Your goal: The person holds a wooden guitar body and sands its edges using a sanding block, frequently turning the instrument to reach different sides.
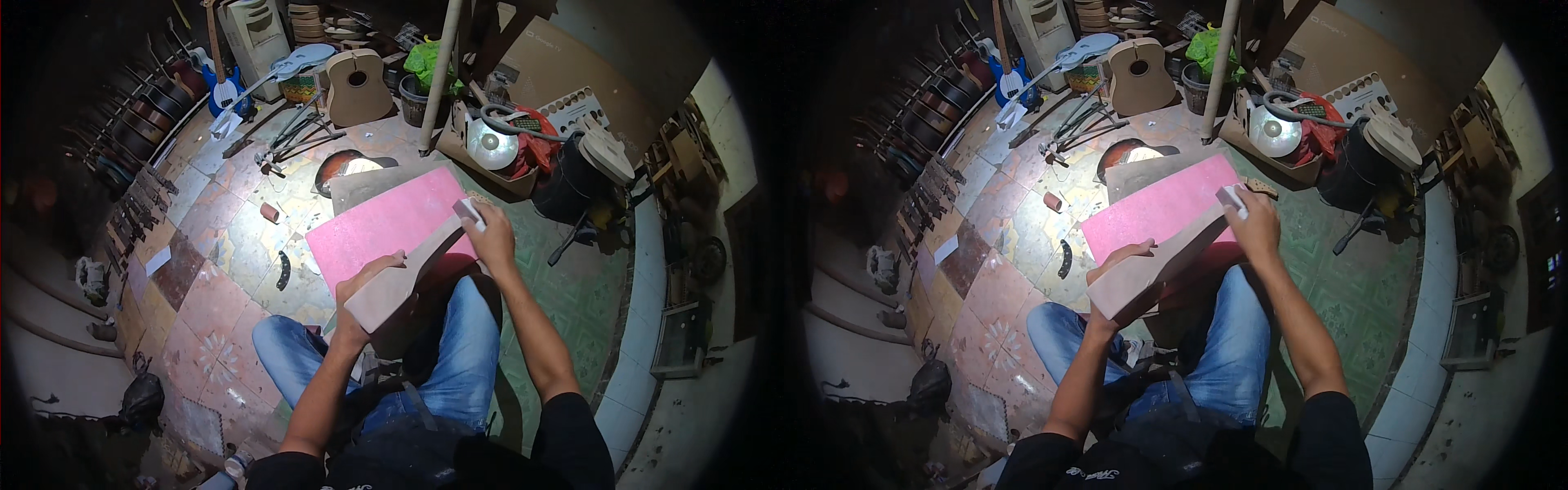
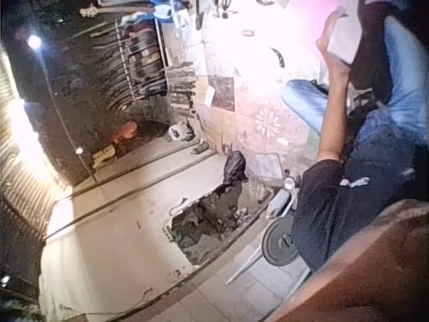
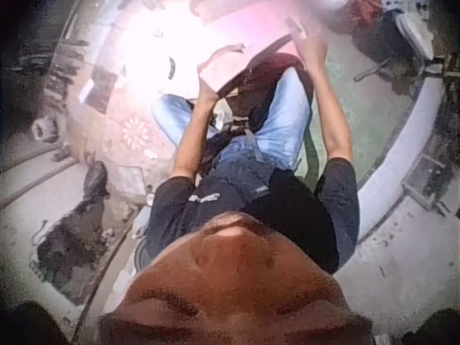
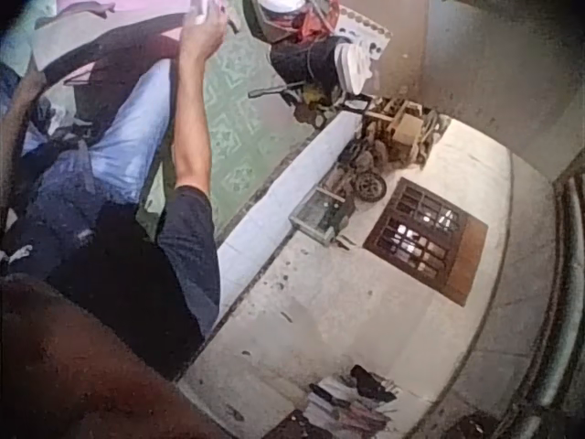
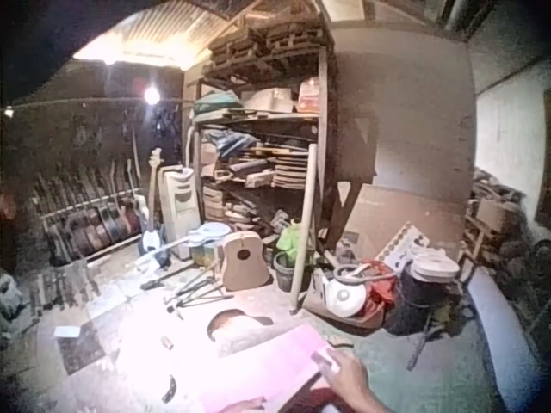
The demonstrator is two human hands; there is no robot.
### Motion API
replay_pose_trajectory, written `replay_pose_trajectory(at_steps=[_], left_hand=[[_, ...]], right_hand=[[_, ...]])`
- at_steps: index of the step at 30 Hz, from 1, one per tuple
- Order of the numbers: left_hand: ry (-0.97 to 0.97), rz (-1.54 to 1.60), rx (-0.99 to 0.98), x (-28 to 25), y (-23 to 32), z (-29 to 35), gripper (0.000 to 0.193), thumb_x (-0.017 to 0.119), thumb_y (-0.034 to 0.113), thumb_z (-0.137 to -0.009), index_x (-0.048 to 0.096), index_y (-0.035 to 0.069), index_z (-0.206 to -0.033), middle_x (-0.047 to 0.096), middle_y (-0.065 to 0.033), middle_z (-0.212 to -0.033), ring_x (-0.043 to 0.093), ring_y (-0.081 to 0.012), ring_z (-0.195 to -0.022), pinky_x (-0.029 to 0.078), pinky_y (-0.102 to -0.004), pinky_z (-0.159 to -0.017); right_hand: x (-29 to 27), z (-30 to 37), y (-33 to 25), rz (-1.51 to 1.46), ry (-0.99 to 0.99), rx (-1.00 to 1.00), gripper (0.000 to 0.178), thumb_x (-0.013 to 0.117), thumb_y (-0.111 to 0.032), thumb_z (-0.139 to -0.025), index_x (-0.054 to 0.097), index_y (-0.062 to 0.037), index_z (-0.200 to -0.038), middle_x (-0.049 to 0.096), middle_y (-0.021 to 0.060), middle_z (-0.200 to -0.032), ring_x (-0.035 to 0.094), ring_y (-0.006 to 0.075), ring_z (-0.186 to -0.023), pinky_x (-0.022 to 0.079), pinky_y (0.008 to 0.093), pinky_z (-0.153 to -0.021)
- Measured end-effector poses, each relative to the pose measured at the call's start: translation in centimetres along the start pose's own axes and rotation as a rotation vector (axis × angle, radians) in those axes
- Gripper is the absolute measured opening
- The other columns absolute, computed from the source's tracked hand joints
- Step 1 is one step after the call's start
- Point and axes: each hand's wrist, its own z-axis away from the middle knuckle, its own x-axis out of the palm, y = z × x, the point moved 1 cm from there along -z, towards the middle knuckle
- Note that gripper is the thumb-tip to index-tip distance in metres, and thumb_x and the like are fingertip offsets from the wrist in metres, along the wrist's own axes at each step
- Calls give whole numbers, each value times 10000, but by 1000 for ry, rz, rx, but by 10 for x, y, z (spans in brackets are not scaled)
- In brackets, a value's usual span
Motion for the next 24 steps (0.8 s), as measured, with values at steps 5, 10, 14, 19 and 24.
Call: replay_pose_trajectory(at_steps=[5,10,14,19,24], left_hand=[[-26,-40,-70,-10,-3,8,493,865,93,-753,683,-35,-1193,707,-180,-1174,716,-233,-998,583,-342,-881],[-43,-100,5,-6,-6,3,480,867,109,-754,692,-29,-1179,712,-180,-1157,720,-232,-987,586,-336,-875],[-16,-38,-89,-10,4,5,458,860,99,-761,692,-15,-1171,725,-163,-1135,736,-231,-979,595,-319,-850],[-12,-13,-2,-5,-6,3,440,846,91,-768,690,-1,-1169,734,-157,-1140,751,-240,-987,602,-308,-835],[-18,36,-79,-5,3,2,440,843,92,-761,692,-6,-1162,730,-162,-1148,750,-250,-996,602,-315,-849]], right_hand=[[0,27,-48,81,-79,-232,443,734,-276,-849,705,-92,-1251,670,183,-1149,630,378,-1079,498,482,-948],[8,13,-31,172,-32,2,454,741,-271,-839,701,-101,-1258,667,177,-1148,617,383,-1104,490,504,-955],[5,32,-44,-34,-106,-199,469,772,-280,-815,713,-112,-1248,657,178,-1120,615,374,-1095,487,499,-961],[8,19,-26,51,-14,-74,468,771,-285,-823,710,-112,-1253,654,184,-1121,630,371,-1061,505,480,-933],[0,13,-14,29,-36,-54,455,764,-298,-831,713,-101,-1238,655,196,-1155,628,390,-1070,502,493,-946]])
